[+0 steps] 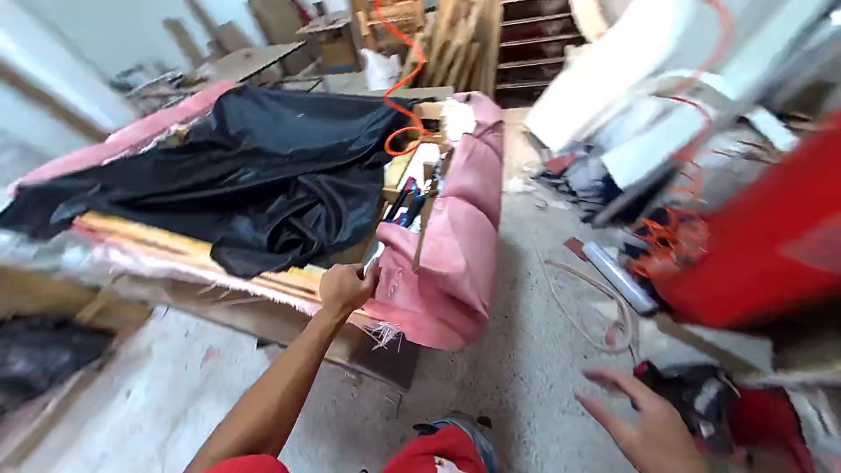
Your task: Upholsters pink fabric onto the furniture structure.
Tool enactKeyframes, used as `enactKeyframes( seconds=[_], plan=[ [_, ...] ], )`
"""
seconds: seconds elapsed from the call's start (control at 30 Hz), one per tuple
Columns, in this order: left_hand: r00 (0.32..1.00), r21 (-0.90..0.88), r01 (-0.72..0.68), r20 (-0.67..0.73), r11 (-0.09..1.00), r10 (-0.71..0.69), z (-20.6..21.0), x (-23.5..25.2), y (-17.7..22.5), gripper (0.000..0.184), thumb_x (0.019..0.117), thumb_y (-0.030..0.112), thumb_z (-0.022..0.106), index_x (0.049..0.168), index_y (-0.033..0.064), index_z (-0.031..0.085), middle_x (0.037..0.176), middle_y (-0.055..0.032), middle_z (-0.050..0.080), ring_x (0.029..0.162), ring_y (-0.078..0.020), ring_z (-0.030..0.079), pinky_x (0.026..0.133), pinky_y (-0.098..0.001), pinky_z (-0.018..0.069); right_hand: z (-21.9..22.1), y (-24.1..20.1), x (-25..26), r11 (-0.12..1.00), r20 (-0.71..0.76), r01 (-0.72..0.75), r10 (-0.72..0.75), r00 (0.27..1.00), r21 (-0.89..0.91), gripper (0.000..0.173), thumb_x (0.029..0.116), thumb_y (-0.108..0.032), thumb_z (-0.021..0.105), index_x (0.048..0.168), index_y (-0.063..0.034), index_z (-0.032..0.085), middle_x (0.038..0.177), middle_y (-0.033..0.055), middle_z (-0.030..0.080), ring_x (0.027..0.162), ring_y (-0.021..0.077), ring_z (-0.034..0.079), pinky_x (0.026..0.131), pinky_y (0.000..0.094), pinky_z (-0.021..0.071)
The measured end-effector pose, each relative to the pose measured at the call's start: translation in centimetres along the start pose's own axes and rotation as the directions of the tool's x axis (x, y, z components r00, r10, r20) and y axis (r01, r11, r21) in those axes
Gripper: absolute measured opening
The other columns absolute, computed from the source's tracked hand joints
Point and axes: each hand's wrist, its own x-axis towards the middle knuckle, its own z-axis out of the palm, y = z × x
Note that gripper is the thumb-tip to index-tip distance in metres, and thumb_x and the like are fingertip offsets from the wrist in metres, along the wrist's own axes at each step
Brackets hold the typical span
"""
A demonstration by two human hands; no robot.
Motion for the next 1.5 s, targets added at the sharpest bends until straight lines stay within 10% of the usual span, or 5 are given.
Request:
enactKeyframes(
  seconds=[0.13, 0.3, 0.73, 0.97, 1.5],
  plan=[
    [0.908, -0.129, -0.065, -0.420, 0.989, 0.004, 2.1, -2.0, 1.4, 0.044, 0.1047, 0.042, 0.050, 0.090, 0.0069, 0.072, 0.094, -0.0097, 0.072, 0.099, -0.0277, 0.069, 0.101, -0.0533, 0.0509, 5.9, -14.8, 21.2, 0.705, 0.288, 0.708, -0.686, 0.669, 0.035, 0.067, 0.0871, -0.061, 0.074, 0.137, -0.0169, 0.064, 0.138, 0.0010, 0.064, 0.133, 0.0141, 0.056, 0.111, 0.0399, 0.0504],
    [0.901, -0.497, 0.006, -0.375, 0.868, -0.220, 1.7, -12.2, 8.1, 0.041, 0.1022, 0.039, 0.058, 0.132, 0.0115, 0.065, 0.136, -0.0052, 0.064, 0.128, -0.0177, 0.059, 0.108, -0.0427, 0.0512, 9.8, -18.6, 31.9, 0.396, 0.745, 0.917, -0.625, 0.232, 0.047, 0.061, 0.0808, -0.064, 0.076, 0.106, -0.0091, 0.073, 0.112, 0.0096, 0.070, 0.119, 0.0297, 0.062, 0.116, 0.0564, 0.0392],
    [0.655, -0.737, 0.219, -0.374, 0.639, -0.657, 8.6, -8.9, 22.8, 0.050, 0.1086, 0.043, 0.042, 0.149, 0.0150, 0.053, 0.159, 0.0015, 0.046, 0.151, -0.0165, 0.035, 0.126, -0.0481, 0.0295, 6.2, -12.1, 37.4, 0.479, 0.431, 0.379, -0.878, 0.209, 0.792, 0.017, 0.0912, -0.020, 0.079, 0.090, -0.0115, 0.065, 0.119, 0.0060, 0.069, 0.110, 0.0230, 0.069, 0.088, 0.0424, 0.0637],
    [0.640, -0.667, 0.242, -0.436, 0.705, -0.632, 8.5, -6.4, 21.8, 0.050, 0.1107, 0.038, 0.029, 0.144, 0.0160, 0.060, 0.153, 0.0056, 0.053, 0.151, -0.0122, 0.034, 0.129, -0.0563, 0.0125, 6.2, -13.4, 38.4, 0.856, 0.953, 0.499, -0.252, 0.167, 0.139, 0.060, 0.0820, -0.070, 0.072, 0.088, -0.0102, 0.071, 0.071, 0.0026, 0.065, 0.065, 0.0177, 0.064, 0.062, 0.0447, 0.0560],
    [0.543, -0.815, -0.171, -0.548, 0.554, -0.637, 12.6, -6.7, 17.4, 0.066, 0.1112, 0.043, 0.022, 0.101, 0.0046, 0.075, 0.123, -0.0058, 0.071, 0.139, -0.0198, 0.049, 0.129, -0.0496, 0.0165, 21.3, -21.3, 31.3, 0.271, 0.325, 0.779, -0.941, 0.091, 0.565, 0.032, 0.1051, -0.023, 0.051, 0.080, -0.0066, 0.063, 0.063, 0.0012, 0.058, 0.056, 0.0077, 0.058, 0.051, 0.0250, 0.0486]
  ],
)
